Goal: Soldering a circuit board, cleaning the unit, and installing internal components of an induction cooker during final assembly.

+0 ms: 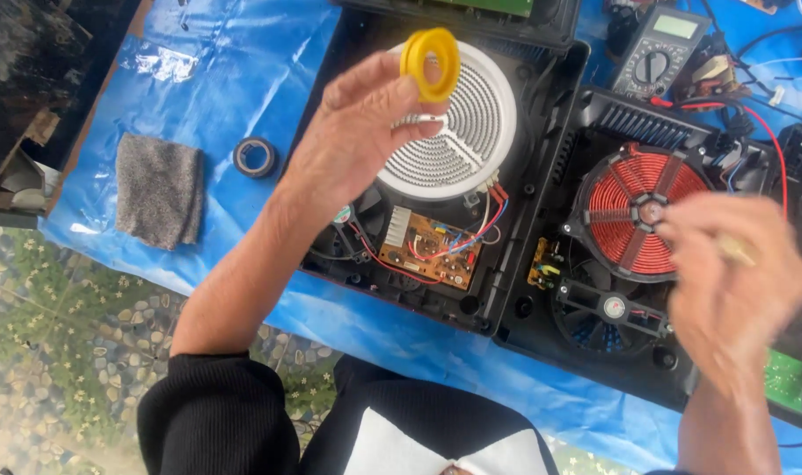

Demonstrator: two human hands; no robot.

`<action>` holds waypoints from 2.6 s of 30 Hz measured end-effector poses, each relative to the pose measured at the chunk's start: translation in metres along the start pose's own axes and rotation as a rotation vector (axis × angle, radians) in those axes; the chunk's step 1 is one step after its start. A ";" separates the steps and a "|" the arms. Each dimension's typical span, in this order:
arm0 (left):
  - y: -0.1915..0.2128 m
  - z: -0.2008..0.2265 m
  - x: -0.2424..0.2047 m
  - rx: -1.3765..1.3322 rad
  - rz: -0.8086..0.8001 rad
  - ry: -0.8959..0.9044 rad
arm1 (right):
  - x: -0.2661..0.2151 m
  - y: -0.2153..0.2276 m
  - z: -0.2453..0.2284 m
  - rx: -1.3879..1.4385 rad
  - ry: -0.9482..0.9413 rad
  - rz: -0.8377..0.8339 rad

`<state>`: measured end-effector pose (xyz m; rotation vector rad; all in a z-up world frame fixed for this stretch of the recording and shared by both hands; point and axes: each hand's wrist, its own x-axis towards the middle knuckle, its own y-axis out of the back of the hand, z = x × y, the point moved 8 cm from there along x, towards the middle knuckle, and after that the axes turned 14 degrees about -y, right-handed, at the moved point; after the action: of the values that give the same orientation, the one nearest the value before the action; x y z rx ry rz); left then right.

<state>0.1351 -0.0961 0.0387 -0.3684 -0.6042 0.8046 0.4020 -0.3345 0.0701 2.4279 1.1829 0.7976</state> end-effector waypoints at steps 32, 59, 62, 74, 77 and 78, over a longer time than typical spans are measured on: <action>-0.024 -0.070 -0.069 -0.418 0.210 0.121 | 0.019 -0.124 -0.063 -0.031 0.314 -0.477; -0.058 -0.074 -0.091 -0.219 0.014 0.328 | 0.020 -0.110 -0.062 -0.199 0.540 -0.447; -0.059 -0.077 -0.091 -0.154 -0.001 0.315 | 0.019 -0.104 -0.066 -0.231 0.542 -0.452; -0.053 -0.078 -0.088 0.260 -0.093 0.134 | 0.009 -0.092 -0.055 -0.301 0.598 -0.367; -0.049 -0.087 -0.086 0.316 -0.110 0.098 | 0.007 -0.089 -0.055 -0.270 0.563 -0.384; -0.053 -0.084 -0.085 0.314 -0.117 0.099 | 0.007 -0.086 -0.056 -0.273 0.560 -0.378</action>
<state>0.1722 -0.2016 -0.0291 -0.0836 -0.3950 0.7499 0.3183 -0.2745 0.0729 1.7304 1.5392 1.4500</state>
